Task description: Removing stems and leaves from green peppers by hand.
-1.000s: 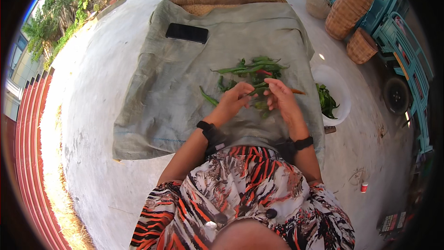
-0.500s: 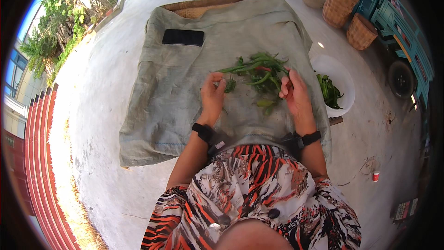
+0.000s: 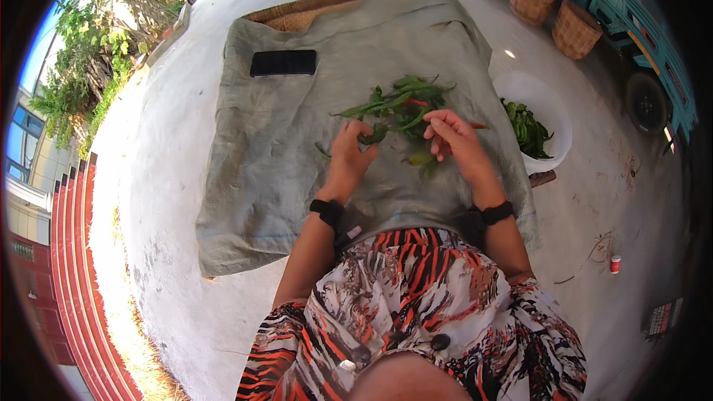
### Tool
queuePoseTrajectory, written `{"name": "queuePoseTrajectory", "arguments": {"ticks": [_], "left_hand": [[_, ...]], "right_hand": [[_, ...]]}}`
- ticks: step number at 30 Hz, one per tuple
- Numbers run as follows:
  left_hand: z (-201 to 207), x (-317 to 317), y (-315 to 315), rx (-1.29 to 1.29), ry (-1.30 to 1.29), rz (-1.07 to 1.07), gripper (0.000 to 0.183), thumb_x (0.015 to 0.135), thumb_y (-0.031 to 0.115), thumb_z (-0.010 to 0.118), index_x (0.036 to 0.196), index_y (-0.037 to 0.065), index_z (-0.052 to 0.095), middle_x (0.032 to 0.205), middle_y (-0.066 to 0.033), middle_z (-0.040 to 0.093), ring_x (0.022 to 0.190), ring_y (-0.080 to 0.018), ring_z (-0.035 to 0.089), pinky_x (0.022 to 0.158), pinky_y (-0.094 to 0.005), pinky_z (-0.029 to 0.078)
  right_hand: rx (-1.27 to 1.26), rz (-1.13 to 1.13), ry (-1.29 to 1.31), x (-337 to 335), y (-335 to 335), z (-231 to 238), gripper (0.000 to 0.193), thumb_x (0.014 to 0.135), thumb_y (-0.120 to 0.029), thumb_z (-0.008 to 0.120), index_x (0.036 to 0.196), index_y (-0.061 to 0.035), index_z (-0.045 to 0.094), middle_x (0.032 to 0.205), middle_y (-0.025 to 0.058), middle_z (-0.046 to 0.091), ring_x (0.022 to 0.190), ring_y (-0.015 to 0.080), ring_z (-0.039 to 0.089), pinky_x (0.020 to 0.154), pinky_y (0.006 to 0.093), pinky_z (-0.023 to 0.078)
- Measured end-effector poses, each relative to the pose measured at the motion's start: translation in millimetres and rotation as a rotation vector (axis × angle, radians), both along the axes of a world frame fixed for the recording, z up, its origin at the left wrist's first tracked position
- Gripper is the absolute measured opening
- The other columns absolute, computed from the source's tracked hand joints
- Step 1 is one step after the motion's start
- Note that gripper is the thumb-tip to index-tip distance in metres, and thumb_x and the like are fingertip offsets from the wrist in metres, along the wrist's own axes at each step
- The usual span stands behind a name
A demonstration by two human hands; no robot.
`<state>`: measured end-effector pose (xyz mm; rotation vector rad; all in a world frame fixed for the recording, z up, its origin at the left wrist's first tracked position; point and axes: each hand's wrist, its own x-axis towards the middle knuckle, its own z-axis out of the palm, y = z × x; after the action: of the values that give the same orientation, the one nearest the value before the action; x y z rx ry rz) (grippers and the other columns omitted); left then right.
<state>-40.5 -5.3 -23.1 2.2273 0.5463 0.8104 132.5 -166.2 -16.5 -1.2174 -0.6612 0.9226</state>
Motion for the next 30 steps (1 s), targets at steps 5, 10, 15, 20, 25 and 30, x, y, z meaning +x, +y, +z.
{"name": "queuePoseTrajectory", "arguments": {"ticks": [5, 10, 15, 20, 25, 30], "left_hand": [[23, 4, -19, -0.030, 0.031, -0.333, 0.017, 0.072, -0.002, 0.064, 0.085, 0.006, 0.057, 0.101, -0.0067, 0.057, 0.079, -0.0210, 0.056, 0.062, -0.0284, 0.045], [16, 6, -22, 0.134, -0.055, -0.369, 0.020, 0.072, -0.005, 0.062, 0.088, 0.007, 0.058, 0.100, -0.0069, 0.058, 0.077, -0.0199, 0.055, 0.062, -0.0282, 0.045], [33, -11, -5, -0.043, 0.009, -0.201, 0.025, 0.070, -0.006, 0.060, 0.089, 0.009, 0.058, 0.098, -0.0115, 0.057, 0.094, -0.0323, 0.055, 0.074, -0.0384, 0.046], [16, -47, 31, 0.181, 0.464, -0.082, 0.031, 0.066, -0.002, 0.063, 0.094, 0.012, 0.060, 0.096, -0.0115, 0.055, 0.090, -0.0341, 0.057, 0.074, -0.0411, 0.046], [29, -47, 11, 0.165, 0.651, -0.072, 0.028, 0.068, 0.003, 0.063, 0.094, 0.014, 0.060, 0.093, -0.0105, 0.057, 0.090, -0.0346, 0.059, 0.074, -0.0437, 0.046], [30, -30, 2, 0.167, 0.429, -0.054, 0.015, 0.077, 0.009, 0.062, 0.092, 0.012, 0.059, 0.092, -0.0108, 0.059, 0.089, -0.0340, 0.060, 0.071, -0.0412, 0.047]], "right_hand": [[-0.026, 0.031, -0.092, -12, 4, 3, 0.025, 0.095, -0.032, 0.052, 0.103, -0.0090, 0.059, 0.080, -0.0010, 0.059, 0.059, 0.0050, 0.053, 0.048, 0.0183, 0.041], [-0.028, 0.141, -0.095, -8, 6, -4, 0.025, 0.095, -0.030, 0.053, 0.100, -0.0060, 0.059, 0.076, -0.0015, 0.059, 0.057, 0.0050, 0.053, 0.048, 0.0186, 0.042], [0.096, -0.124, 0.056, -3, 1, -7, 0.025, 0.096, -0.028, 0.051, 0.101, -0.0050, 0.058, 0.084, 0.0032, 0.064, 0.059, 0.0071, 0.056, 0.050, 0.0208, 0.046], [0.434, -0.719, 0.069, 2, -6, 13, 0.029, 0.096, -0.028, 0.050, 0.112, -0.0037, 0.053, 0.097, 0.0087, 0.065, 0.060, 0.0100, 0.058, 0.052, 0.0234, 0.048], [0.375, -0.804, 0.090, 3, -14, 12, 0.028, 0.095, -0.025, 0.050, 0.117, -0.0074, 0.052, 0.099, 0.0064, 0.064, 0.062, 0.0091, 0.057, 0.053, 0.0224, 0.047], [0.107, -0.331, -0.053, 6, -9, -5, 0.025, 0.094, -0.023, 0.053, 0.114, -0.0084, 0.056, 0.098, 0.0033, 0.062, 0.067, 0.0073, 0.057, 0.052, 0.0210, 0.044]]}}
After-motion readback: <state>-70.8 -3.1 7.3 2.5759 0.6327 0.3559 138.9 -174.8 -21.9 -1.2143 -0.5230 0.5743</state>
